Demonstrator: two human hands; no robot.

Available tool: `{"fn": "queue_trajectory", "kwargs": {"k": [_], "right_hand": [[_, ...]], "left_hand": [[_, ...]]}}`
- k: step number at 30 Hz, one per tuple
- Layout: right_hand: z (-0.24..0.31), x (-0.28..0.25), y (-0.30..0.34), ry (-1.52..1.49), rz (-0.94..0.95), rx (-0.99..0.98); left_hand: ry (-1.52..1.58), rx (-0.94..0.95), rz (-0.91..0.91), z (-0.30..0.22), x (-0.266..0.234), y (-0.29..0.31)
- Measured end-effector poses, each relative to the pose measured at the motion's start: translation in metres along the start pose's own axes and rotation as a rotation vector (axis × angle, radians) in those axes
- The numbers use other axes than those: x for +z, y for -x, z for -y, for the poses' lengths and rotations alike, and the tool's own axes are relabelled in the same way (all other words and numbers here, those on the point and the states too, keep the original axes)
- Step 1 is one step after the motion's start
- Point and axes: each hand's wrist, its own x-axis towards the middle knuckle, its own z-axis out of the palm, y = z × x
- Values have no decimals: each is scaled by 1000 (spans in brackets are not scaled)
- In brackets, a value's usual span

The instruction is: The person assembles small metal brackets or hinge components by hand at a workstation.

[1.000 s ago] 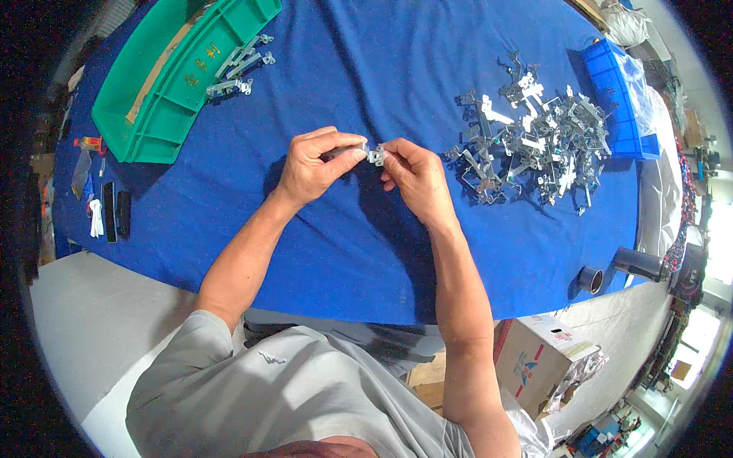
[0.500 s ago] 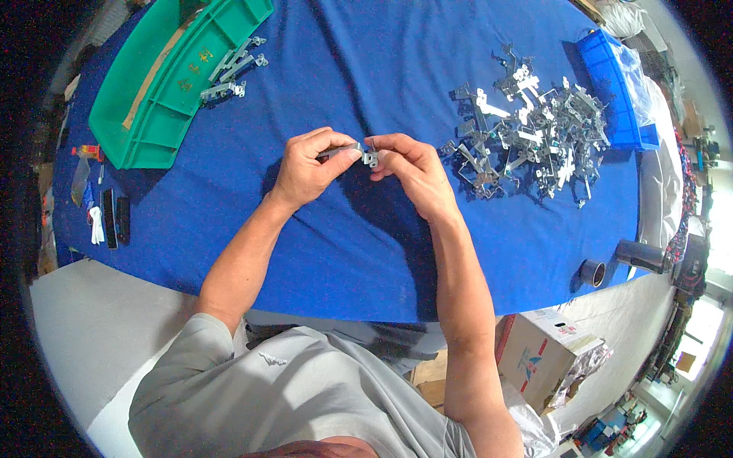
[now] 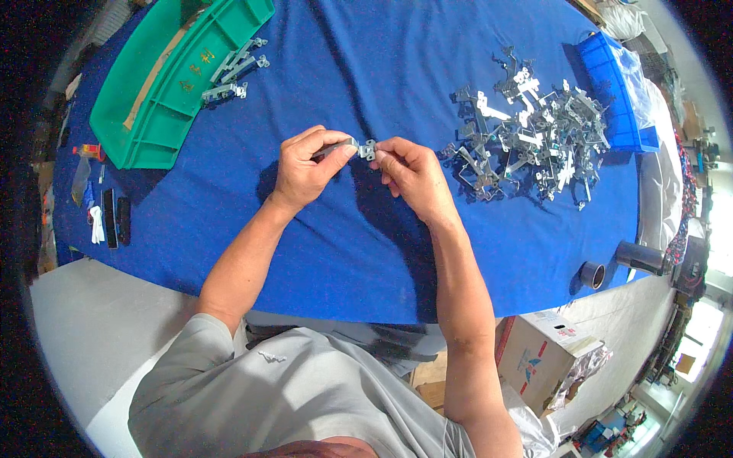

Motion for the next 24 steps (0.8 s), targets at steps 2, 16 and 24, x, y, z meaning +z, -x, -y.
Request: {"fn": "queue_trajectory", "kwargs": {"k": [2,16,24], "right_hand": [[-2,1,0,24,10,0],[-9,0,-2,45,-7,-85],[-5,5,-3,-113,11,-102]], "left_hand": [[-4,-4,6,-1,0,-1],[49,-87,83,0,1,-1],[29,-52,168,0,1,1]]}}
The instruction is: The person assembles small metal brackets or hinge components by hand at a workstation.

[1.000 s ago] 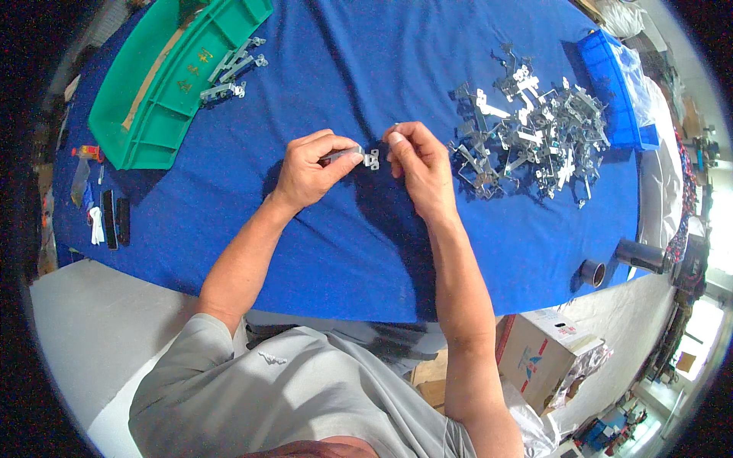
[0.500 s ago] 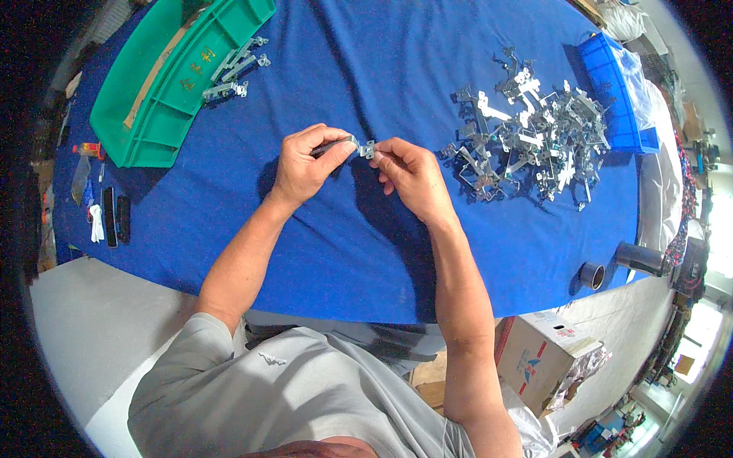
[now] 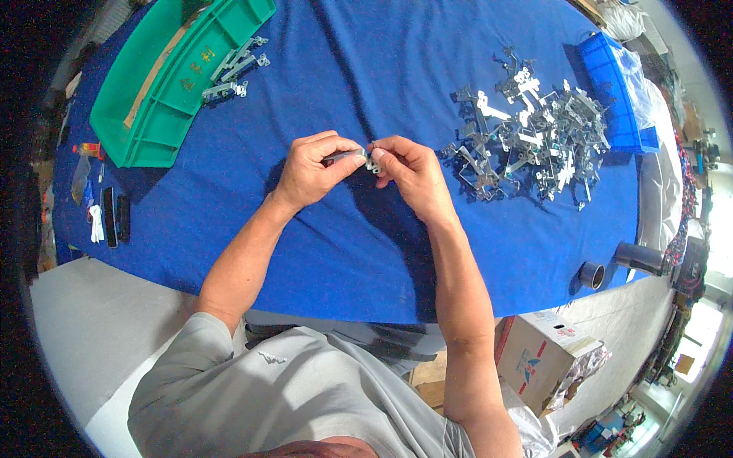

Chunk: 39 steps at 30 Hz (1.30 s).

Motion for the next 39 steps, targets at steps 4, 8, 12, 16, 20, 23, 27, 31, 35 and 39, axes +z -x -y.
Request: {"fn": "queue_trajectory", "kwargs": {"k": [4,8,12,16,20,23,27,31,35,39], "right_hand": [[-5,-4,0,16,-92,-115],[4,-9,1,-31,-119,6],[9,-4,4,142,8,125],[4,-5,3,168,6,101],[2,-5,3,164,10,77],[2,-4,2,177,8,59],[2,-5,2,193,20,64],[-4,-4,1,53,-29,8],[-1,-6,0,-82,9,47],[-2,-1,1,14,-10,-23]], "left_hand": [[-10,23,12,0,2,-2],[-9,25,-103,2,1,-1],[39,-49,-175,1,0,-1],[8,-9,-127,0,-2,-2],[87,-69,-127,4,-1,-2],[71,-59,-121,3,-2,-3],[8,1,-69,-1,-2,-2],[41,-27,-50,0,0,-2],[1,13,-22,1,1,-1],[-13,20,21,1,0,-2]]}}
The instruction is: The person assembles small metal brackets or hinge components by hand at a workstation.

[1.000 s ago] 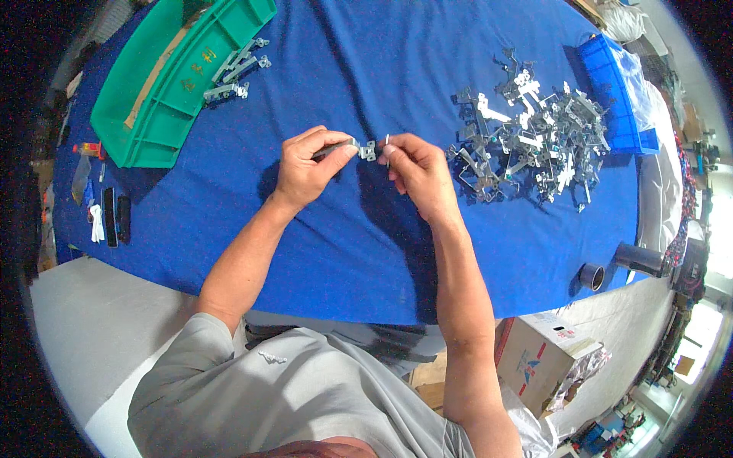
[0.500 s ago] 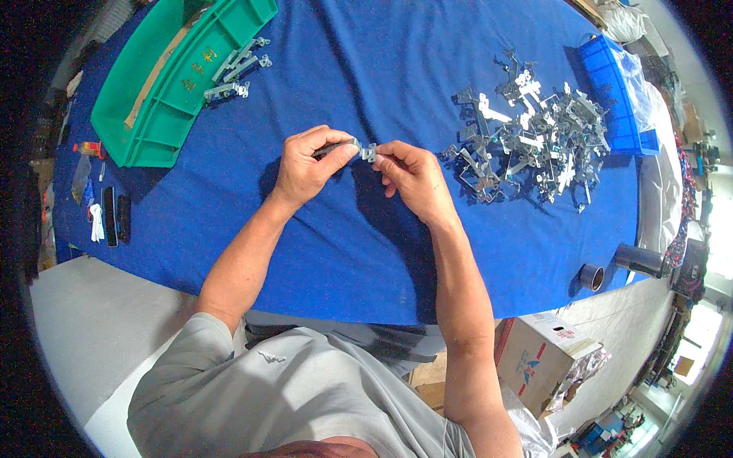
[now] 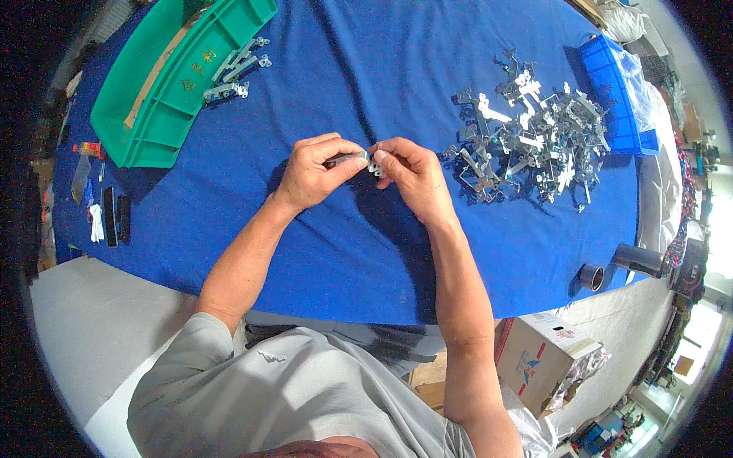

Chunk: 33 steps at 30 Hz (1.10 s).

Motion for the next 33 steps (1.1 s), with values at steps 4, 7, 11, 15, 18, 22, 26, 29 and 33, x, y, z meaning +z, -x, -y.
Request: {"fn": "queue_trajectory", "kwargs": {"k": [4,7,11,15,18,22,26,29,33], "right_hand": [[0,-6,0,-68,-144,-72],[5,-9,1,33,-66,73],[9,-4,2,126,30,157],[5,-4,3,155,18,136],[8,-2,3,150,-19,137],[5,-4,2,216,15,100],[2,-4,1,191,9,85],[4,0,2,63,-16,53],[3,-4,-1,-132,57,89]], "left_hand": [[9,5,-7,-2,2,0],[24,-24,-119,-3,1,0],[19,-21,-177,-2,-2,0],[43,-45,-158,-1,-1,-1],[67,-72,-154,-3,-1,-1],[65,-61,-144,-2,-1,-1],[38,-47,-93,-4,-2,-1],[40,-43,-69,-1,0,-1],[14,-43,-40,0,-1,1]]}}
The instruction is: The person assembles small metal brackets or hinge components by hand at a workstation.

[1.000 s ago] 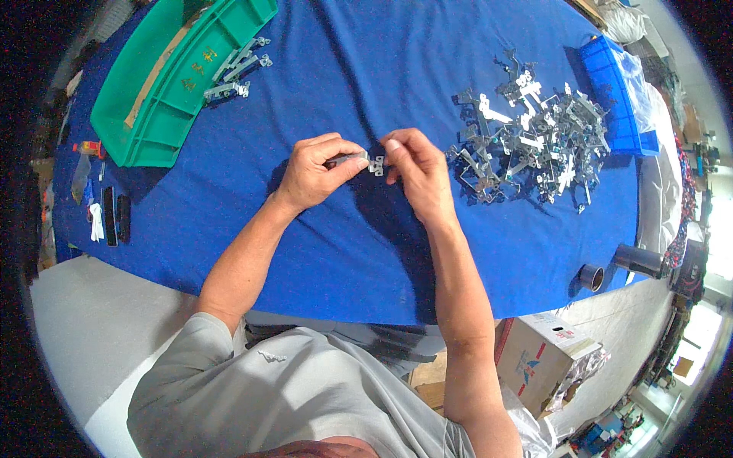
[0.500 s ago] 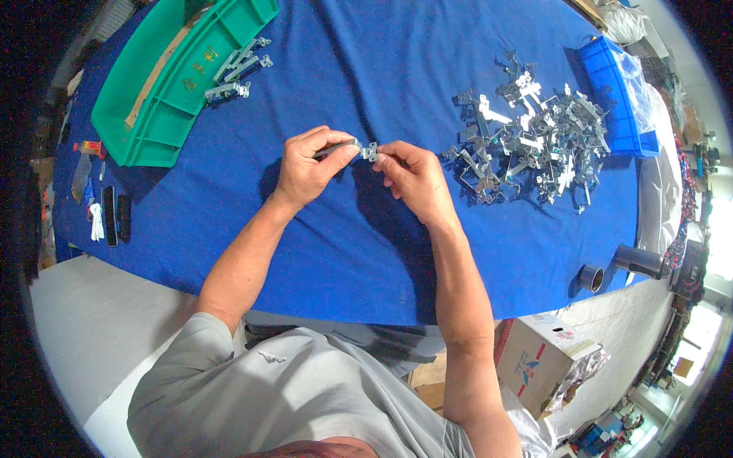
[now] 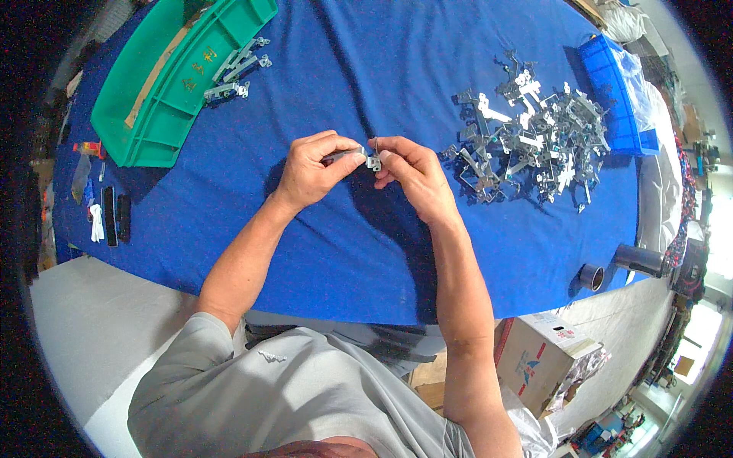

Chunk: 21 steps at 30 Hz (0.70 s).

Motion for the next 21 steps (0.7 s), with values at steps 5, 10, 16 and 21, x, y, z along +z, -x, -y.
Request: {"fn": "queue_trajectory", "kwargs": {"k": [5,10,16,21], "right_hand": [[-5,-1,0,137,-92,-111],[6,-3,3,179,-130,-36],[2,6,5,355,-34,9],[0,4,4,319,-44,-12]], "left_hand": [[-20,38,40,0,2,-1],[-54,18,-147,0,4,-2],[-37,-56,-212,5,3,-1],[1,-63,-214,11,5,-1]]}}
